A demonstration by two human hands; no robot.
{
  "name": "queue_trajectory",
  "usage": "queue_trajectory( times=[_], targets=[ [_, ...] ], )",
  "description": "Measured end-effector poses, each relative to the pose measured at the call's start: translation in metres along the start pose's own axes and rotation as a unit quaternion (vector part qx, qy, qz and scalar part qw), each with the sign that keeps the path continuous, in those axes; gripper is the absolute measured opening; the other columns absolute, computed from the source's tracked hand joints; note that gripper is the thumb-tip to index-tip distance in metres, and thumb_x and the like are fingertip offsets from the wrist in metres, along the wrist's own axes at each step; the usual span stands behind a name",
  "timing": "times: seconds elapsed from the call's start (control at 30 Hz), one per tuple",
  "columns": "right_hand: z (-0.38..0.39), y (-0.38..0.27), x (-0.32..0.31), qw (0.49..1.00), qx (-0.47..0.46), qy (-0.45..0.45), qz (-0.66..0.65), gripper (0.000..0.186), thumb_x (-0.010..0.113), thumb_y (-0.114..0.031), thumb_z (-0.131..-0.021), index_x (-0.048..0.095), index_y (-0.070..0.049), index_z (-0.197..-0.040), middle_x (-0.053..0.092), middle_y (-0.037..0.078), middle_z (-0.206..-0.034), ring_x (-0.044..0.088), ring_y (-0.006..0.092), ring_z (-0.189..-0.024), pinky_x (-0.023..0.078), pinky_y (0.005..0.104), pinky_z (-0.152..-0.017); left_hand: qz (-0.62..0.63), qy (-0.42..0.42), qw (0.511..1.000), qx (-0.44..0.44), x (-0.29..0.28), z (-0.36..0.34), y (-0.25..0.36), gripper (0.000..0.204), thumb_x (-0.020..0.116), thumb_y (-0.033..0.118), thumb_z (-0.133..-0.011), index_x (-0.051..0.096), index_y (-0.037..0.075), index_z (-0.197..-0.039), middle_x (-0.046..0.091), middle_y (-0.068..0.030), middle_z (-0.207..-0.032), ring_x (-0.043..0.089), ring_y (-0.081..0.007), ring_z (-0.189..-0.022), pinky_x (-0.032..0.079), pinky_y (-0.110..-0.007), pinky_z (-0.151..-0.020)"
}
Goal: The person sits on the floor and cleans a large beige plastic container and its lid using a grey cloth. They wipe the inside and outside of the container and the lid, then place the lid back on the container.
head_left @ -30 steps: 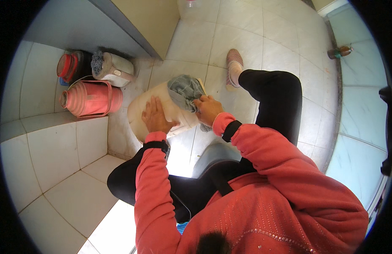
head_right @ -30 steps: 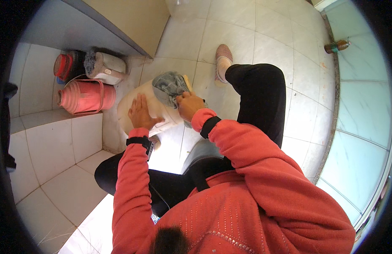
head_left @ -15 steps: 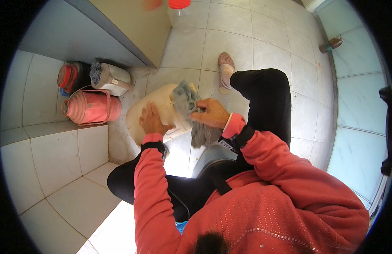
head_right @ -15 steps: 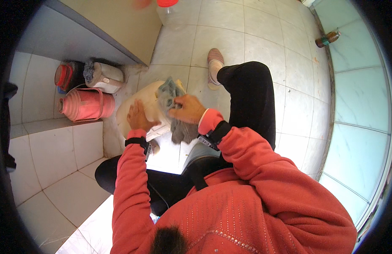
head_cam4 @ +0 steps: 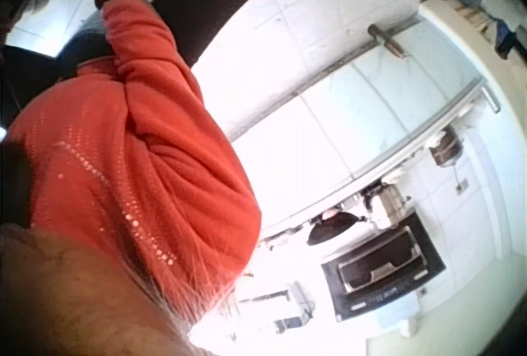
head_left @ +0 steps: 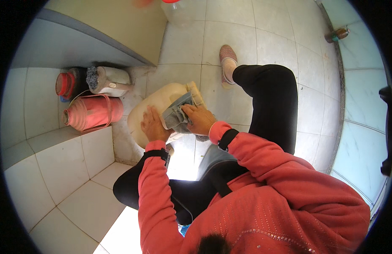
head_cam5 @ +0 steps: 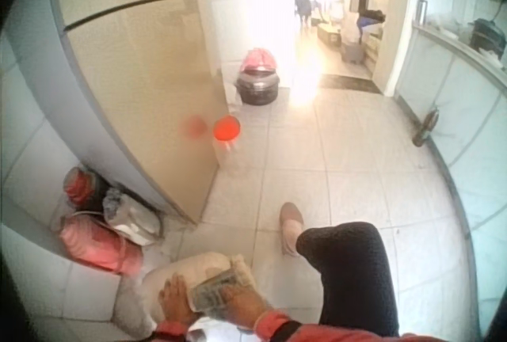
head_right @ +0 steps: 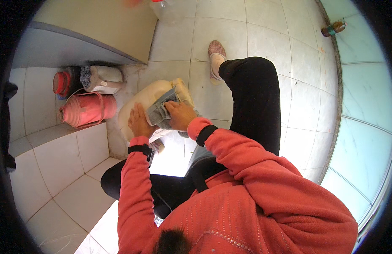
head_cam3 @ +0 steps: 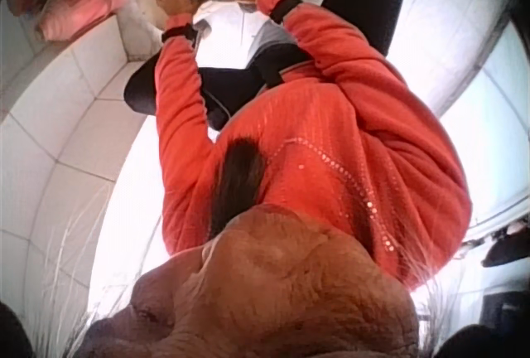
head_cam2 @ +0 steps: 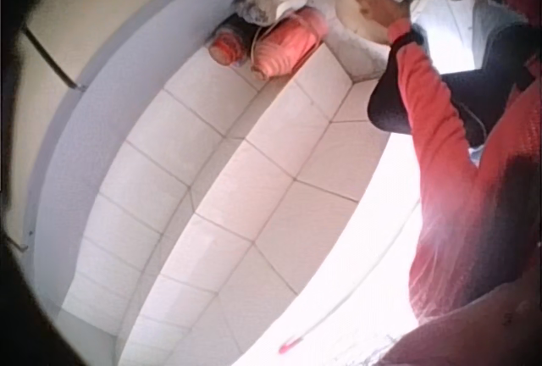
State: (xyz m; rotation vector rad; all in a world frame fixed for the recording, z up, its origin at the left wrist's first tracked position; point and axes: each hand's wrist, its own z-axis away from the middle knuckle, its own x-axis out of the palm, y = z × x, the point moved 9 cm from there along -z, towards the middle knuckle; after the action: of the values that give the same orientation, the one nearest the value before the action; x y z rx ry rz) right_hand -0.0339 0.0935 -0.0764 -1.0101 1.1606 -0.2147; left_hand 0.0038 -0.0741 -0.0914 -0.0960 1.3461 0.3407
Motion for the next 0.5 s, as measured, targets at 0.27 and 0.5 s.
queue_trajectory(
  times=[0.27,0.5],
  targets=[
    [-0.011,0.011,0.031,0.976,0.057,-0.082,-0.194,0.058,0.066,-0.015,-0.070,0.048,-0.006,-0.125,0.057,0.018,-0.118,0.058,0.0334,-0.105,0.045,0.0387,-0.091,-0.025,0.019,0.999,0.007,0.005,0.004,0.001,0.093,0.073,0.018,-0.064,0.027,0.008,-0.144,0.022,-0.0094,-0.152,0.025,-0.0357,-0.137,0.022,-0.055,-0.106],
    [-0.011,0.024,0.053,0.839,0.129,-0.119,-0.515,0.029,0.066,-0.008,-0.070,0.066,-0.008,-0.099,0.058,0.009,-0.117,0.048,0.0216,-0.120,0.038,0.0310,-0.098,-0.042,0.055,0.997,0.019,0.010,0.005,-0.003,0.085,0.067,0.035,-0.073,0.028,0.008,-0.144,0.025,-0.0108,-0.151,0.027,-0.0361,-0.136,0.022,-0.055,-0.105]
  ],
)
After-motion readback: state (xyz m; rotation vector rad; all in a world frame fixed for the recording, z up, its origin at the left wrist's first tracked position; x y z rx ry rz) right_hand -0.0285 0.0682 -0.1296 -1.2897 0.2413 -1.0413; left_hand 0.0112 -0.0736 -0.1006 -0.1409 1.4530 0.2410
